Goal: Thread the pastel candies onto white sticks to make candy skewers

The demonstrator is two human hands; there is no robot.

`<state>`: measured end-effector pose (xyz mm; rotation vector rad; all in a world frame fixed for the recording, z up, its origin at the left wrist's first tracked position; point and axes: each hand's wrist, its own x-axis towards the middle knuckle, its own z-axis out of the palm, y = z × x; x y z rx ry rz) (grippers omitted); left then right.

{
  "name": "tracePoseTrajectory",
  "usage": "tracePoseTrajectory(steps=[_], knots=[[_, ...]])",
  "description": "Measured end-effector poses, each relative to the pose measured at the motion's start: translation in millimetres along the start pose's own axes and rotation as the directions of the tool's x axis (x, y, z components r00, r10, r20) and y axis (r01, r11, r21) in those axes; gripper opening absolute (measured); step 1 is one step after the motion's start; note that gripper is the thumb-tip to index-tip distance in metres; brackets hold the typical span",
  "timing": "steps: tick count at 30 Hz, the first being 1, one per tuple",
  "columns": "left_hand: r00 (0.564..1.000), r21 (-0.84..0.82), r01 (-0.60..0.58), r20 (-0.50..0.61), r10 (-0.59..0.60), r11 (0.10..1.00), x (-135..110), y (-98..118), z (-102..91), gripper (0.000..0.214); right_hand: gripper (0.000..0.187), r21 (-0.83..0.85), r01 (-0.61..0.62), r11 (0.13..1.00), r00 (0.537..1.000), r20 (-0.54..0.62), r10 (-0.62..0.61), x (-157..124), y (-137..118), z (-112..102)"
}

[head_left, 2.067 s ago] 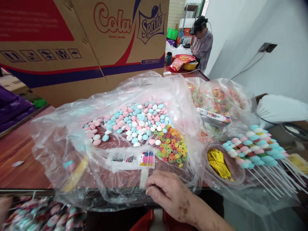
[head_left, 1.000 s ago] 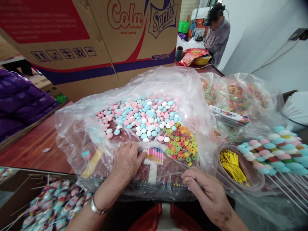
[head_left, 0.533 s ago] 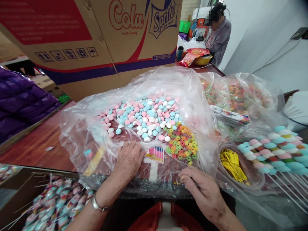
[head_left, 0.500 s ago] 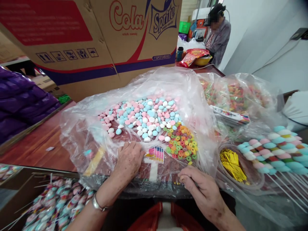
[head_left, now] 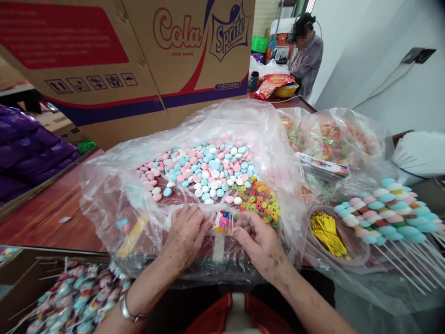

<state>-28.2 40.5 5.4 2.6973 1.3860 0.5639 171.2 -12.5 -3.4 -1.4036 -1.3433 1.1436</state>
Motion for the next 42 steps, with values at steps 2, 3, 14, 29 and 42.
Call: tracePoseTrajectory(steps=[2,3,14,29,42], knots=[[0.999,0.019,-0.035,-0.037,0.036,0.999,0,6,2.3,0.029,0.032,0.050,-0.030,0.998,0.999,0.020,0.029,11,-1,9],[0.998,0.023,-0.050,-0.045,0.051,0.999,0,8,2.9,0.029,0.027,0.041,-0.032,0.999,0.999,0.025,0.031,16,-1,11],[0.984,-0.218,-0.115,0.108,0.141,0.969,29,16,-23.3,0.013,0.010,-0.167,0.208,0.964,0.978,0.066,-0.200,24,-10,-8],[0.848,-0.607,0.323,0.527,0.063,0.726,64,24,-24.4,0.031,0.025,-0.272,0.347,0.897,0.935,0.031,-0.352,23,-11,-33],[0.889,-0.633,0.308,0.458,0.023,0.710,57,19,-16.4,0.032,0.049,-0.332,0.327,0.885,0.920,-0.102,-0.378,23,-11,-37]])
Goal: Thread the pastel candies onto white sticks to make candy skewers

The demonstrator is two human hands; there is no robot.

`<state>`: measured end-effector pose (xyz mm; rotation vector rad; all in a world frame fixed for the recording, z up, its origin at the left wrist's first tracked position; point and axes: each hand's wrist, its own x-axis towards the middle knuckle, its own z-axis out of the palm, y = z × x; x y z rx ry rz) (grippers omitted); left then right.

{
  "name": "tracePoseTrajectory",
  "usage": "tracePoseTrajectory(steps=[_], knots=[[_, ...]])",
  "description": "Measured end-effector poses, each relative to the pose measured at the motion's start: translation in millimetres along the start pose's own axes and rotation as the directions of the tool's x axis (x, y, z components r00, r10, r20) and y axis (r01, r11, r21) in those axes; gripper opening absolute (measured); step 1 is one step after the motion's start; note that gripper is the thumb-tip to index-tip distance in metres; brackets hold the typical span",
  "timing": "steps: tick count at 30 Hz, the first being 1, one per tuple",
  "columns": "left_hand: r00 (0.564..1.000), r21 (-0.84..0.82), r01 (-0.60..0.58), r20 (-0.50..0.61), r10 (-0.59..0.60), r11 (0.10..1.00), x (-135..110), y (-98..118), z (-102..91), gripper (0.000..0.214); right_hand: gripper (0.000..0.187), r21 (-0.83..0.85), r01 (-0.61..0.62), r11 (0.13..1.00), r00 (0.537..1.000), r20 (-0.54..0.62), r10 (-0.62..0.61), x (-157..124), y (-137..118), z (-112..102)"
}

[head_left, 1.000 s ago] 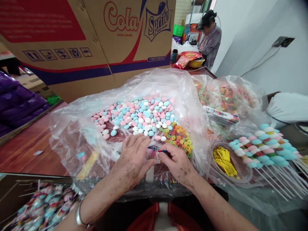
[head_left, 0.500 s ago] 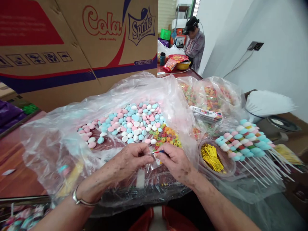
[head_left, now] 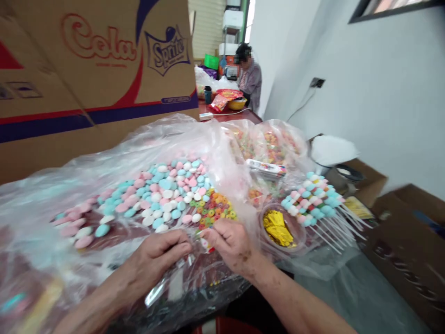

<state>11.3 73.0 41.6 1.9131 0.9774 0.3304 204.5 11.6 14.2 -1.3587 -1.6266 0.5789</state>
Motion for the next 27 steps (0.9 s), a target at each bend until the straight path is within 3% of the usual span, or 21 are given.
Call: tracePoseTrajectory(steps=[4,7,9,12,13,15,17,19,21,24,27], knots=[[0.987,0.044,-0.104,-0.121,0.108,0.994,7,-3,3.3,0.029,0.049,0.017,-0.005,1.000,0.999,-0.038,0.006,0,-5,-12],[0.964,0.015,-0.135,-0.230,0.135,0.991,7,-1,7.8,0.029,0.041,0.011,-0.075,0.997,0.986,-0.150,0.076,-7,-5,-39],[0.945,0.019,-0.134,-0.298,0.133,0.991,5,-3,8.5,0.029,0.029,-0.037,-0.130,0.991,0.949,-0.293,0.114,-16,3,-66],[0.937,0.062,-0.135,-0.315,0.148,0.989,6,-17,4.6,0.027,0.017,-0.207,-0.272,0.940,0.838,-0.530,0.126,-36,30,-118],[0.942,0.078,-0.137,-0.297,0.155,0.987,8,-25,2.8,0.026,0.018,-0.312,-0.330,0.891,0.804,-0.587,0.092,-45,41,-136],[0.955,0.114,-0.135,-0.250,0.160,0.984,13,-41,-0.3,0.024,0.022,-0.562,-0.433,0.704,0.759,-0.649,-0.051,-63,62,-171],[0.965,0.135,-0.125,-0.215,0.153,0.983,18,-54,-1.7,0.022,0.025,-0.754,-0.472,0.457,0.795,-0.588,-0.150,-80,80,-198],[0.971,0.137,-0.115,-0.192,0.140,0.984,21,-60,-1.6,0.021,0.025,-0.826,-0.516,0.229,0.831,-0.547,-0.103,-92,91,-216],[0.976,0.124,-0.110,-0.175,0.131,0.986,22,-59,-0.7,0.020,0.022,-0.844,-0.531,0.079,0.846,-0.534,-0.013,-98,99,-224],[0.979,0.088,-0.118,-0.155,0.131,0.989,23,-49,0.2,0.023,0.020,-0.860,-0.510,-0.003,0.858,-0.509,0.074,-100,106,-228],[0.975,0.060,-0.092,-0.196,0.102,0.994,22,-35,-2.3,0.026,0.026,-0.864,-0.502,0.029,0.864,-0.501,0.049,-100,109,-232]])
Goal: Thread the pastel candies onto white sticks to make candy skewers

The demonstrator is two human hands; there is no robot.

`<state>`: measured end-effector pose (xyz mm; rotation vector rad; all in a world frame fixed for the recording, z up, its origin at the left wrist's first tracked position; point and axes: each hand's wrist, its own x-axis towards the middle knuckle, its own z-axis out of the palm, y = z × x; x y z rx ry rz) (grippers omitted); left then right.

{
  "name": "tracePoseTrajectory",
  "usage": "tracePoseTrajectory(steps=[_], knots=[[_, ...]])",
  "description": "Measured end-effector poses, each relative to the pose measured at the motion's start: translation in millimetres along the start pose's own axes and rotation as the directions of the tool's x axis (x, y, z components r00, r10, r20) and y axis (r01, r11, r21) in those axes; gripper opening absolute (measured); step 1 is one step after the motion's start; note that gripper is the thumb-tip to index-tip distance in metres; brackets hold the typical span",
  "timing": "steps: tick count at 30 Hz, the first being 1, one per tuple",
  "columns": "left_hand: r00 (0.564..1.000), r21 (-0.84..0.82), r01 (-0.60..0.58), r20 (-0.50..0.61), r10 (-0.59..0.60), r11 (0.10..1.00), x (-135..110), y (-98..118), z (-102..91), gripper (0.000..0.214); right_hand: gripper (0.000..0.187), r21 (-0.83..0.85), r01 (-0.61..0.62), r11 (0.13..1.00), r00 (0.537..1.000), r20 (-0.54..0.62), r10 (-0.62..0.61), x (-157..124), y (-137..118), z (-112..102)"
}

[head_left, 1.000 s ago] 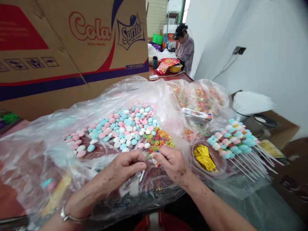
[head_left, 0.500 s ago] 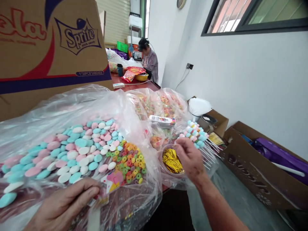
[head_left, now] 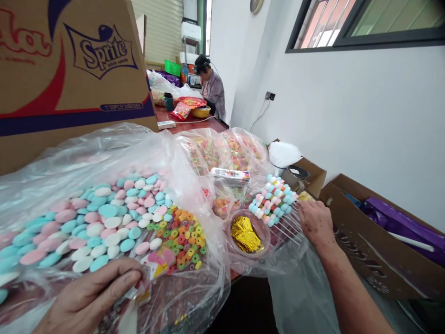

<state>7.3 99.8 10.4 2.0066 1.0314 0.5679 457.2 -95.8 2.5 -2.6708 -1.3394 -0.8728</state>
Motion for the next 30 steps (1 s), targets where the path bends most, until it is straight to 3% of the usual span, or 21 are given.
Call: tracePoseTrajectory(steps=[2,4,8,10,13,17,23,30], knots=[[0.999,0.002,0.037,-0.015,-0.037,0.999,0,10,-4.7,0.024,0.030,0.078,-0.032,0.996,0.996,-0.083,0.038,1,1,-6],[0.997,0.005,0.056,0.058,-0.056,0.998,-2,18,-10.0,0.023,0.032,0.234,-0.046,0.971,0.982,-0.167,0.087,1,-3,-19],[0.994,-0.054,0.051,0.104,-0.045,0.997,-7,23,-16.8,0.029,0.020,0.683,0.105,0.723,0.980,-0.195,0.042,3,-36,-56],[0.991,-0.117,0.063,0.126,-0.049,0.991,-9,21,-17.9,0.027,0.018,0.741,0.247,0.624,0.966,-0.235,-0.104,5,-62,-74],[0.987,-0.229,0.061,0.162,-0.024,0.971,-14,18,-18.7,0.025,0.017,0.751,0.458,0.476,0.887,-0.353,-0.297,9,-102,-93],[0.985,-0.292,0.092,0.164,-0.045,0.952,-21,16,-21.0,0.024,0.018,0.751,0.575,0.324,0.802,-0.439,-0.406,12,-137,-106],[0.980,-0.354,0.167,0.166,-0.114,0.920,-26,12,-25.3,0.023,0.019,0.707,0.651,0.276,0.726,-0.474,-0.499,15,-151,-108],[0.958,-0.302,0.199,0.262,-0.120,0.932,-19,8,-26.5,0.029,0.017,0.525,0.787,0.325,0.604,-0.546,-0.581,21,-150,-106]])
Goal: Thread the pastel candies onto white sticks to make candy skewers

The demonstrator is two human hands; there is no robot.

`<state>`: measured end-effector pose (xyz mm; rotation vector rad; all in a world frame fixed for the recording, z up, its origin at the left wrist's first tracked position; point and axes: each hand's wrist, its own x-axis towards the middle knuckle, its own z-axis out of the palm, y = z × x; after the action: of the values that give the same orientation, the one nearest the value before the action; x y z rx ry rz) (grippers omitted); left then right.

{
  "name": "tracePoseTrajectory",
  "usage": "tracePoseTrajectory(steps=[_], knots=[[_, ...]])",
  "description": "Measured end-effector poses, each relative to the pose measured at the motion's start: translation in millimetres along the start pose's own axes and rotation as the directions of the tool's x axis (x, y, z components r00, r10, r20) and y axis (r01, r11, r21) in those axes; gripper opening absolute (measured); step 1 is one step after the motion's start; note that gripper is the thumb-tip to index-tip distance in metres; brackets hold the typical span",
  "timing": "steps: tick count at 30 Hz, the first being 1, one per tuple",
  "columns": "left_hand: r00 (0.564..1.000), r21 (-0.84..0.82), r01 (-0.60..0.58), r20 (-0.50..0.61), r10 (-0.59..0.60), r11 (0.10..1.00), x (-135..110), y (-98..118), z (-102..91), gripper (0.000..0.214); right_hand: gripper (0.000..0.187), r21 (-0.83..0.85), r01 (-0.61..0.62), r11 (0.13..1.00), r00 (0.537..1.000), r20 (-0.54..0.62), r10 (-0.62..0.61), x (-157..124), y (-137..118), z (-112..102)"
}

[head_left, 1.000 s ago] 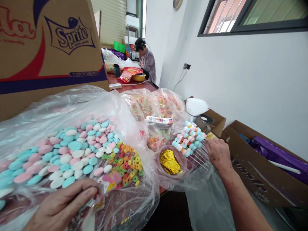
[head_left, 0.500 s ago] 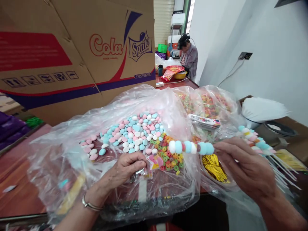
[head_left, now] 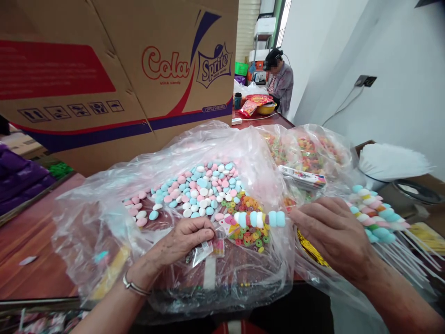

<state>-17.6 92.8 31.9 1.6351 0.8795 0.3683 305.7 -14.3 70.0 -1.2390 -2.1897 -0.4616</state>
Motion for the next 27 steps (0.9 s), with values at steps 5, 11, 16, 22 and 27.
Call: tracePoseTrajectory(steps=[5,11,16,22,27], knots=[[0.999,0.036,0.041,0.034,-0.042,0.999,4,-5,-1.7,0.034,0.017,0.009,0.096,0.995,0.995,0.035,-0.097,-2,4,-4],[0.996,0.070,0.068,0.047,-0.072,0.995,6,-1,-0.2,0.035,0.016,0.040,0.038,0.998,0.997,0.070,-0.041,0,2,-5],[0.994,0.095,0.048,0.094,-0.057,0.994,7,3,0.6,0.034,0.016,0.042,0.059,0.997,0.995,0.078,-0.062,0,5,0],[0.992,0.126,0.062,0.103,-0.075,0.990,8,2,0.9,0.036,0.015,0.040,0.120,0.992,0.991,0.051,-0.122,2,6,6],[0.997,0.156,0.052,0.044,-0.059,0.986,8,-3,1.7,0.038,0.014,0.099,-0.040,0.994,0.990,0.136,0.026,4,4,12]])
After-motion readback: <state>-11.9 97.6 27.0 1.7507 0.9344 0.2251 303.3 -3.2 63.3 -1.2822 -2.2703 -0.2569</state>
